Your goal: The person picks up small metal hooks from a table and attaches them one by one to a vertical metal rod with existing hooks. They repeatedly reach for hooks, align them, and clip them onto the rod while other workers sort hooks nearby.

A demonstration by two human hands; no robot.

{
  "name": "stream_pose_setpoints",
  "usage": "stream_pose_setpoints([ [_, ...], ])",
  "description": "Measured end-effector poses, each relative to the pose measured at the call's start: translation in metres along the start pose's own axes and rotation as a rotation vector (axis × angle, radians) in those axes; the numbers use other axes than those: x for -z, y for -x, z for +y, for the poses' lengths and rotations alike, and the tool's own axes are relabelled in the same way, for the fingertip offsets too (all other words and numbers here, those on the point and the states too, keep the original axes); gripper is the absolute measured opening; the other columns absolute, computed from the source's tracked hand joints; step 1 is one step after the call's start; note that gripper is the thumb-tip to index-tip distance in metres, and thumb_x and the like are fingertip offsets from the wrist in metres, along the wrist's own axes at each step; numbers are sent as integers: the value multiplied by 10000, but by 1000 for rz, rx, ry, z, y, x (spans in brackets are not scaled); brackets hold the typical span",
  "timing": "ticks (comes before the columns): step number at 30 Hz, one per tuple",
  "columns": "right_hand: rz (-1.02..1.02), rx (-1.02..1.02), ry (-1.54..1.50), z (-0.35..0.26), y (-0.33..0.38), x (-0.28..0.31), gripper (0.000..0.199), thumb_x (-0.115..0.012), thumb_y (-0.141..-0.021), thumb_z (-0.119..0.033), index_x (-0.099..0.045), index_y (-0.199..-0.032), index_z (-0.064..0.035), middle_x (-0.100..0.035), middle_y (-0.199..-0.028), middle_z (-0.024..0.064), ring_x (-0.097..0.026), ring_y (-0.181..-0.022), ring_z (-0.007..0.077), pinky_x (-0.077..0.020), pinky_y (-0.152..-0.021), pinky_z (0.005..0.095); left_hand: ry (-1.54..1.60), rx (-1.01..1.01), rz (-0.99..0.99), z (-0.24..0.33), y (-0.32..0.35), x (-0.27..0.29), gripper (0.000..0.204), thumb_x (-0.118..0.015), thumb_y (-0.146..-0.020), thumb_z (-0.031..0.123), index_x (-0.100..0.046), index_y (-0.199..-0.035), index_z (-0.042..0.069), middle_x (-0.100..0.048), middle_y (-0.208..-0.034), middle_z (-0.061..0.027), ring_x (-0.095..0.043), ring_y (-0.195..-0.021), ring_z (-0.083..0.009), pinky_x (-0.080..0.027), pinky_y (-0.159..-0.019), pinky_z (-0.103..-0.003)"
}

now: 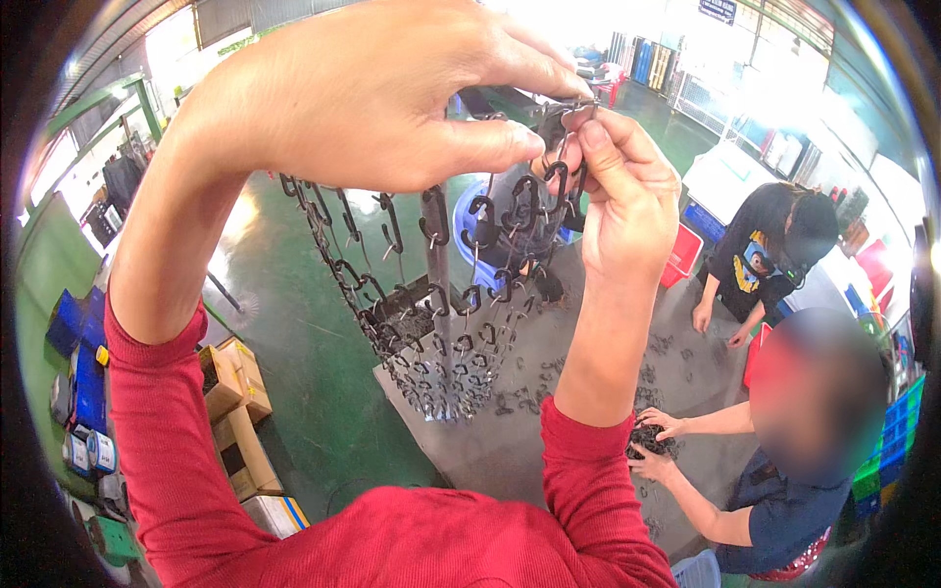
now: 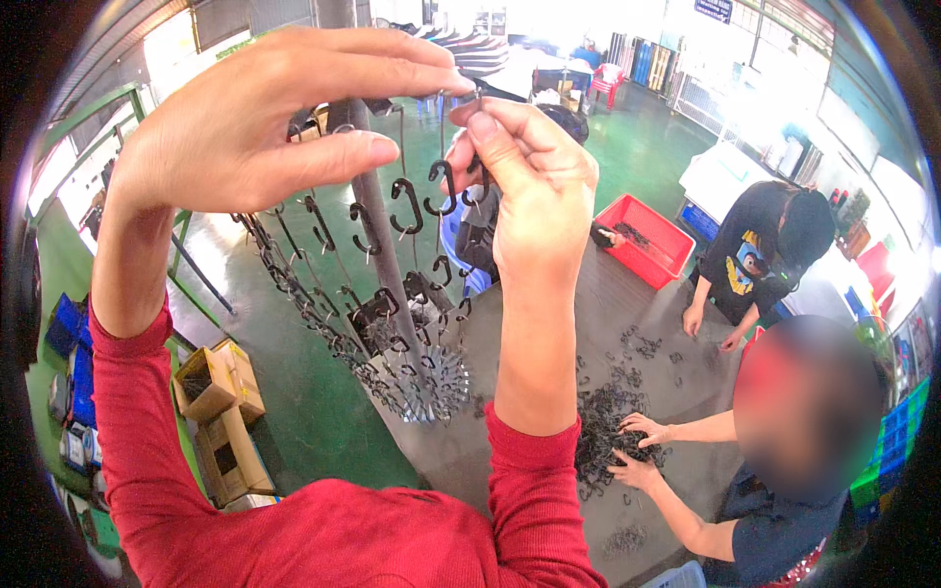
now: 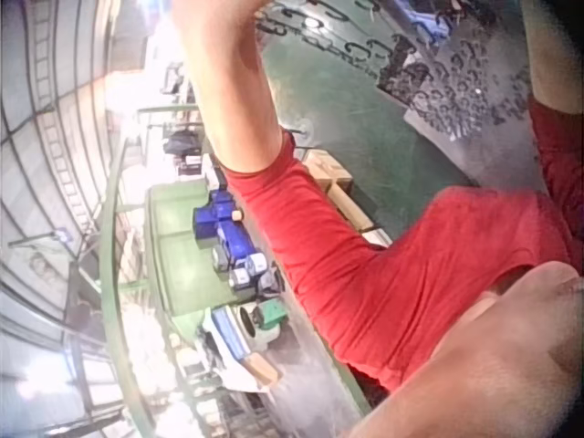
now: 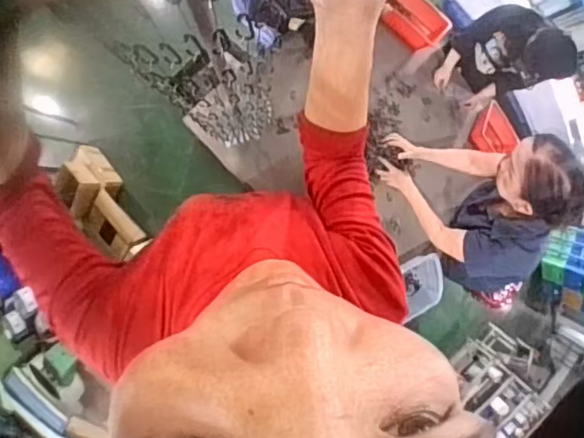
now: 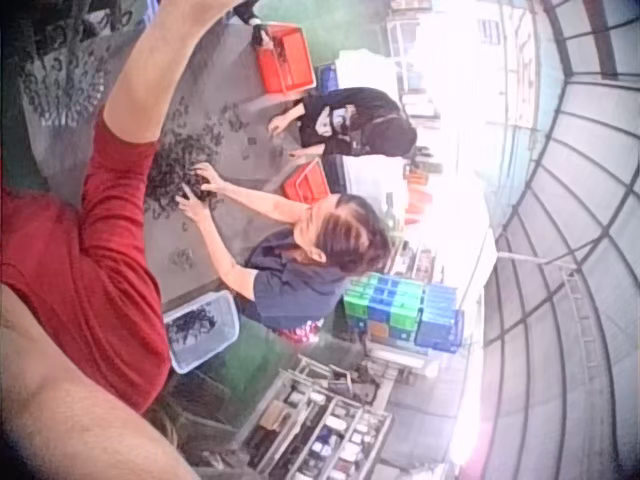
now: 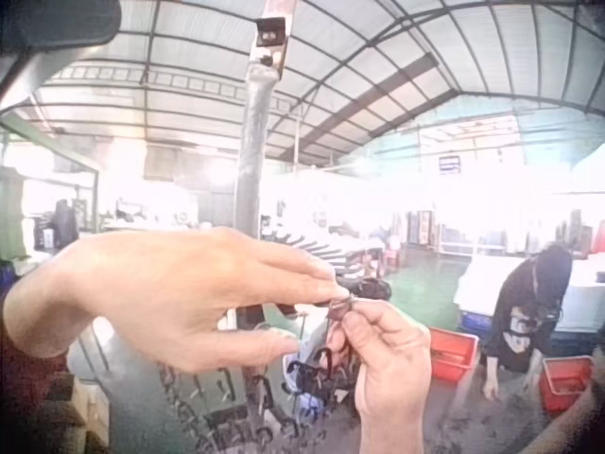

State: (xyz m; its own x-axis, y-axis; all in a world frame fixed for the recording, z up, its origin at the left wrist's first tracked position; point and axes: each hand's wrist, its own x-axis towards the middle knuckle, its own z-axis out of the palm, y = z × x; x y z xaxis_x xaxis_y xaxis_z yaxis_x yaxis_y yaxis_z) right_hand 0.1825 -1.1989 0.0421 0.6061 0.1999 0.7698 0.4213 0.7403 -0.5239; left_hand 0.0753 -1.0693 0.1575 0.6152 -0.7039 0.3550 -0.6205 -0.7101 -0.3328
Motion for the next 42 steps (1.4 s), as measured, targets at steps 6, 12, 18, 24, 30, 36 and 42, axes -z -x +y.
stream_pose_setpoints([
  [6, 15, 15, -5, -1, 3, 3, 144, -524, -831, -67, -588, -869, 57, -553, -628, 68, -504, -517, 123, -417, -489, 217, 52, -49, -15, -4, 0, -2, 415, -574, -748, 169, -501, -1096, -46, -526, -1086, -211, -510, -1008, -338, -413, -851, -363],
  [12, 113, 25, 19, -11, 8, 34, 149, -511, -834, -58, -579, -899, 59, -549, -650, 76, -517, -564, 128, -437, -506, 218, -357, -331, 79, -18, 18, -3, 449, -529, -798, 203, -450, -1128, -92, -482, -1140, -249, -509, -1013, -349, -418, -868, -362],
  [18, 333, -205, 975, -31, 11, 94, 188, -550, -804, -123, -616, -934, -5, -612, -747, 112, -599, -699, 203, -478, -629, 286, -20, 38, 14, 1, 17, 6, 470, -537, -799, 226, -445, -1147, -76, -465, -1167, -245, -467, -1078, -334, -381, -911, -349],
  [24, 153, 19, 1374, -16, 16, 78, 268, -574, -780, -163, -592, -1015, -35, -628, -915, 135, -603, -851, 224, -449, -759, 309, 173, 271, -76, 13, 0, 19, 474, -568, -771, 217, -456, -1131, -69, -500, -1103, -235, -497, -1023, -327, -402, -862, -356],
  [30, -65, -65, 376, -12, -1, -14, 180, -550, -819, -64, -590, -944, 60, -628, -805, 89, -585, -701, 125, -466, -660, 234, 267, 393, -180, 11, -4, 27, 459, -584, -750, 209, -476, -1106, -61, -523, -1068, -210, -505, -1012, -324, -402, -858, -353],
  [36, -40, -147, 173, -5, -2, -14, 156, -533, -837, -80, -597, -909, 42, -616, -748, 84, -574, -640, 113, -461, -583, 220, 43, 73, -135, -5, 7, 14, 521, -626, -721, 254, -479, -1149, -3, -496, -1141, -184, -478, -1067, -324, -374, -895, -362],
  [42, -56, -77, 128, 3, -1, -11, 148, -515, -845, -80, -593, -878, 42, -595, -693, 66, -548, -574, 108, -448, -537, 213, 66, -7, -89, -19, 21, 0, 510, -572, -766, 248, -443, -1201, 14, -450, -1201, -183, -441, -1104, -334, -349, -922, -378],
])
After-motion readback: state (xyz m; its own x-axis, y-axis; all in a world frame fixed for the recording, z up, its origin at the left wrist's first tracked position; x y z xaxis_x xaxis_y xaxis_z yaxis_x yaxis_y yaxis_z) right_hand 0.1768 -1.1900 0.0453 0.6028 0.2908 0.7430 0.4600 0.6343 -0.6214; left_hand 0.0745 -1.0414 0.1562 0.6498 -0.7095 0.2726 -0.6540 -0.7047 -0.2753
